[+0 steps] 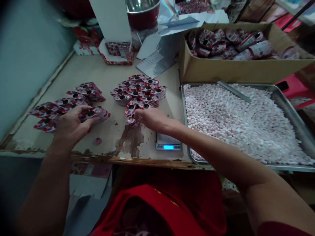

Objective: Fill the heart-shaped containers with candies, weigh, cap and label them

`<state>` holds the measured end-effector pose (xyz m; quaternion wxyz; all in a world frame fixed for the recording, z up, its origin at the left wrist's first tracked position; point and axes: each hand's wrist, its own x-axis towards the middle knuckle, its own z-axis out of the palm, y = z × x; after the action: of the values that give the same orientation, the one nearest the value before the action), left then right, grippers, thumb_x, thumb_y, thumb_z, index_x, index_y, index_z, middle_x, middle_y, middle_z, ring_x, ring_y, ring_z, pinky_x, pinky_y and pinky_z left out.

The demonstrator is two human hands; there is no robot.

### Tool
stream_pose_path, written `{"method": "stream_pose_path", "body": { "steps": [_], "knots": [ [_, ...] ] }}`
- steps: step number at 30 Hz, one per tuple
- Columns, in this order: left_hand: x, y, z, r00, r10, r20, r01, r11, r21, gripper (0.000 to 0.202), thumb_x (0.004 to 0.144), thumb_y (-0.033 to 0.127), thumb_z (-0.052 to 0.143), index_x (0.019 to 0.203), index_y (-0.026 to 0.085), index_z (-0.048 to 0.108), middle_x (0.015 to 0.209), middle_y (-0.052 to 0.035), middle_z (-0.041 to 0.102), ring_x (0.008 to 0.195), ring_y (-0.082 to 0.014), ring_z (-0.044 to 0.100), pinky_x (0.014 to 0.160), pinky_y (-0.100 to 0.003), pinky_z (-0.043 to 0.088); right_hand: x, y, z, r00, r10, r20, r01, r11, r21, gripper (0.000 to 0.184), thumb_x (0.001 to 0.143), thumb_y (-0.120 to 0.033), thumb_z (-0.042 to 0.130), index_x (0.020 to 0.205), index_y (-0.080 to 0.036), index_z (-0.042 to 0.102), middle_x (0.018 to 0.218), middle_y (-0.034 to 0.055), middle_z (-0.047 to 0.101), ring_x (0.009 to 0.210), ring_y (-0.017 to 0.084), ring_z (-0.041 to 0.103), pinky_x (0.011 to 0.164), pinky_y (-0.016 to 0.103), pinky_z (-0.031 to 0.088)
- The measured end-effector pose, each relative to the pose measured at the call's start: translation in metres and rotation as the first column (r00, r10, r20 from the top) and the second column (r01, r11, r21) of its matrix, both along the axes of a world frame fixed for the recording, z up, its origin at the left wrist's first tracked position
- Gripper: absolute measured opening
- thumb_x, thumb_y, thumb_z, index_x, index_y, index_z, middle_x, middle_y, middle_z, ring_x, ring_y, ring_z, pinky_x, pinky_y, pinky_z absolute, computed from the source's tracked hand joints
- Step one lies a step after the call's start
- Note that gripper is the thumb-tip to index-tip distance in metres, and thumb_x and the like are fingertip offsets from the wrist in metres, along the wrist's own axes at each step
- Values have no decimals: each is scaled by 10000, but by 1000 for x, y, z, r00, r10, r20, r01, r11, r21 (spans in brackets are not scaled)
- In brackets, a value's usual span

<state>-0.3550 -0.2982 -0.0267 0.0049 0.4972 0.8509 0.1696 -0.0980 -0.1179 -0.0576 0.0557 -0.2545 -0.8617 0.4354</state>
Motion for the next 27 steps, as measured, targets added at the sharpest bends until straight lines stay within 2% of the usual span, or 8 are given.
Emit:
{"method": "stream_pose_path", "body": {
  "steps": [4, 10, 15, 19, 21, 24, 25, 27],
  "knots": [
    [-13, 18, -14, 991, -62, -118, 53, 996, -78, 400, 943, 448, 684, 1279, 232, 692, 1151, -80, 741, 1068, -318, 625, 935, -413, 450, -9, -8, 6, 946, 79, 314, -224, 861, 457, 284, 1006, -180, 460, 1180, -217, 681, 992, 91, 764, 777, 200, 615, 631, 311, 265],
    [-14, 14, -23, 974, -98, -206, 64, 984, -168, 433, 951, 395, 646, 1334, 202, 708, 1275, -158, 729, 1216, -385, 557, 986, -478, 419, 40, -32, 48, 853, -113, 509, -224, 801, 555, 277, 1015, -135, 429, 1125, -216, 670, 1011, 114, 783, 776, 215, 669, 607, 333, 244],
    [-4, 7, -27, 971, -47, -236, 76, 991, 115, 441, 906, 450, 741, 1281, 218, 752, 1331, -143, 715, 1256, -371, 586, 1082, -510, 424, 100, -50, 52, 760, -262, 594, -172, 801, 574, 258, 1020, -136, 440, 1104, -189, 678, 941, 122, 784, 741, 221, 686, 585, 343, 201],
    [31, 7, -17, 969, -111, -222, 191, 905, 381, 325, 886, 410, 800, 1147, 216, 799, 1235, -116, 767, 1220, -332, 669, 1124, -498, 454, 121, -55, 37, 800, -299, 521, -45, 835, 548, 258, 1058, -208, 447, 1143, -190, 691, 965, 123, 786, 753, 213, 677, 597, 320, 239],
    [56, 8, -7, 964, -148, -221, 240, 844, 480, 242, 894, 373, 803, 1071, 208, 813, 1186, -111, 788, 1173, -314, 706, 1118, -484, 475, 129, -51, 36, 858, -302, 416, 100, 892, 441, 215, 1047, -268, 520, 1122, -197, 708, 928, 95, 773, 740, 194, 649, 618, 299, 295],
    [91, 9, 5, 949, -191, -252, 299, 799, 522, 189, 877, 331, 825, 1016, 203, 817, 1132, -110, 805, 1123, -319, 729, 1101, -497, 493, 150, -37, 42, 912, -357, 199, 365, 931, 0, 192, 976, -375, 666, 950, -192, 716, 780, 36, 690, 683, 156, 579, 632, 275, 385],
    [100, 11, 8, 942, -208, -263, 319, 793, 519, 169, 872, 318, 830, 998, 207, 816, 1111, -103, 810, 1103, -320, 735, 1091, -500, 499, 159, -30, 44, 896, -422, 137, 442, 878, -186, 202, 948, -389, 700, 905, -192, 705, 762, 27, 662, 672, 148, 565, 629, 272, 414],
    [116, 14, 10, 937, -236, -257, 341, 782, 523, 143, 865, 294, 836, 980, 211, 813, 1087, -89, 814, 1080, -313, 741, 1063, -493, 514, 176, -17, 48, 794, -602, 83, 557, 668, -493, 128, 888, -313, 744, 895, -196, 692, 796, 33, 649, 685, 143, 572, 632, 270, 478]
  ]
}}
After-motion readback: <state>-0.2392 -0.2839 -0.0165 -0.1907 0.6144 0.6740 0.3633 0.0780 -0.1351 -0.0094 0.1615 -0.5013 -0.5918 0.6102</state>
